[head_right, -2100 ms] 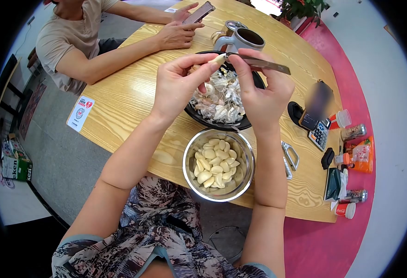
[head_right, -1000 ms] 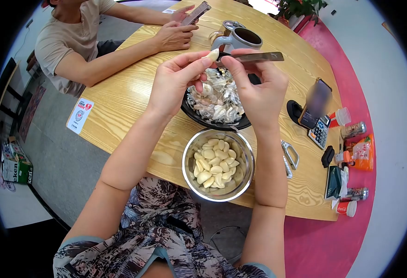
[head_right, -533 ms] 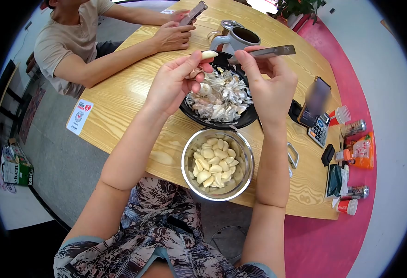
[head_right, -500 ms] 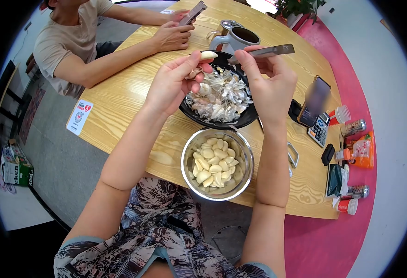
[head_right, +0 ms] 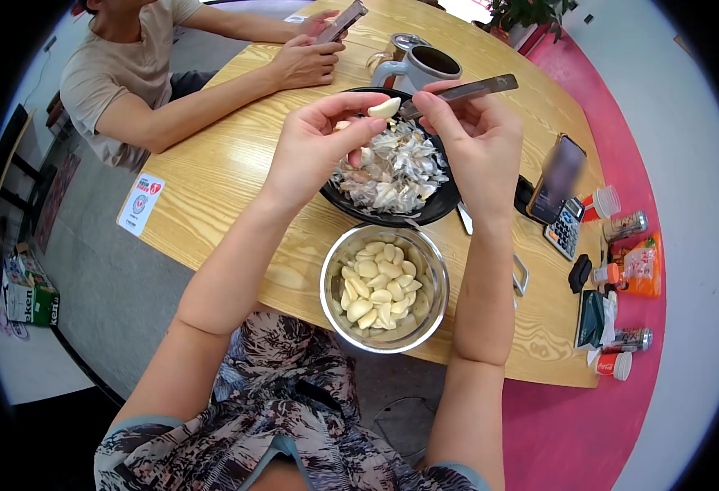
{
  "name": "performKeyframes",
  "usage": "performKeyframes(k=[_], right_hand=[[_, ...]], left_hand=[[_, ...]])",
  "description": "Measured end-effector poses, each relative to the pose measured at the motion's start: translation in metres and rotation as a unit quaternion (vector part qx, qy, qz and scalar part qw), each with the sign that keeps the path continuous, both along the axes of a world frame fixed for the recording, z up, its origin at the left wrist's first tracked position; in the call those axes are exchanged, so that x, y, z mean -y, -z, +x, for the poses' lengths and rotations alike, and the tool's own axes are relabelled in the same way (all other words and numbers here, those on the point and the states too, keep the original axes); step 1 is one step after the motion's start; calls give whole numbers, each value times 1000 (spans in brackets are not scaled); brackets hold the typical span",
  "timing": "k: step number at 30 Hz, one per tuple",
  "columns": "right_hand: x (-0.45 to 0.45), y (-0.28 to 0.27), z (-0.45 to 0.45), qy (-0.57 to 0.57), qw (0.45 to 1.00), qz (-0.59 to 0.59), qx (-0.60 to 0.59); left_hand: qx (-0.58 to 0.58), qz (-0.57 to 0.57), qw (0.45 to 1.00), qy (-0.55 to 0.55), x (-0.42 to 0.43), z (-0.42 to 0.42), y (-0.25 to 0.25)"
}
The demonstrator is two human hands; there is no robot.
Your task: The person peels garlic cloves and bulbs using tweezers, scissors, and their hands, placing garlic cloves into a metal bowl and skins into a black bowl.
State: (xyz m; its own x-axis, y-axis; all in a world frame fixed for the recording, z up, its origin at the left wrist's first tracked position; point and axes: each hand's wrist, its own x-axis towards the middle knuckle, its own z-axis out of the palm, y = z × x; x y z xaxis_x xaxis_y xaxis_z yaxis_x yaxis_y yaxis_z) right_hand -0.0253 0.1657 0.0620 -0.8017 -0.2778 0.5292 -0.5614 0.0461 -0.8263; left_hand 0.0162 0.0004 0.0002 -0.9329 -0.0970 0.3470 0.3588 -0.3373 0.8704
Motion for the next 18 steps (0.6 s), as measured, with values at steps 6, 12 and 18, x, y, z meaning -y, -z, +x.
performKeyframes(k=[6, 12, 18], right_hand=[[0, 5, -3, -9, 999, 43, -8], [-12, 3, -15, 24, 998, 58, 6], [-18, 4, -22, 44, 996, 83, 5]], left_hand=[[-64, -123, 981, -134, -2, 1, 0], [-122, -160, 978, -63, 0, 0, -1], [-125, -310, 920, 202, -5, 16, -8]])
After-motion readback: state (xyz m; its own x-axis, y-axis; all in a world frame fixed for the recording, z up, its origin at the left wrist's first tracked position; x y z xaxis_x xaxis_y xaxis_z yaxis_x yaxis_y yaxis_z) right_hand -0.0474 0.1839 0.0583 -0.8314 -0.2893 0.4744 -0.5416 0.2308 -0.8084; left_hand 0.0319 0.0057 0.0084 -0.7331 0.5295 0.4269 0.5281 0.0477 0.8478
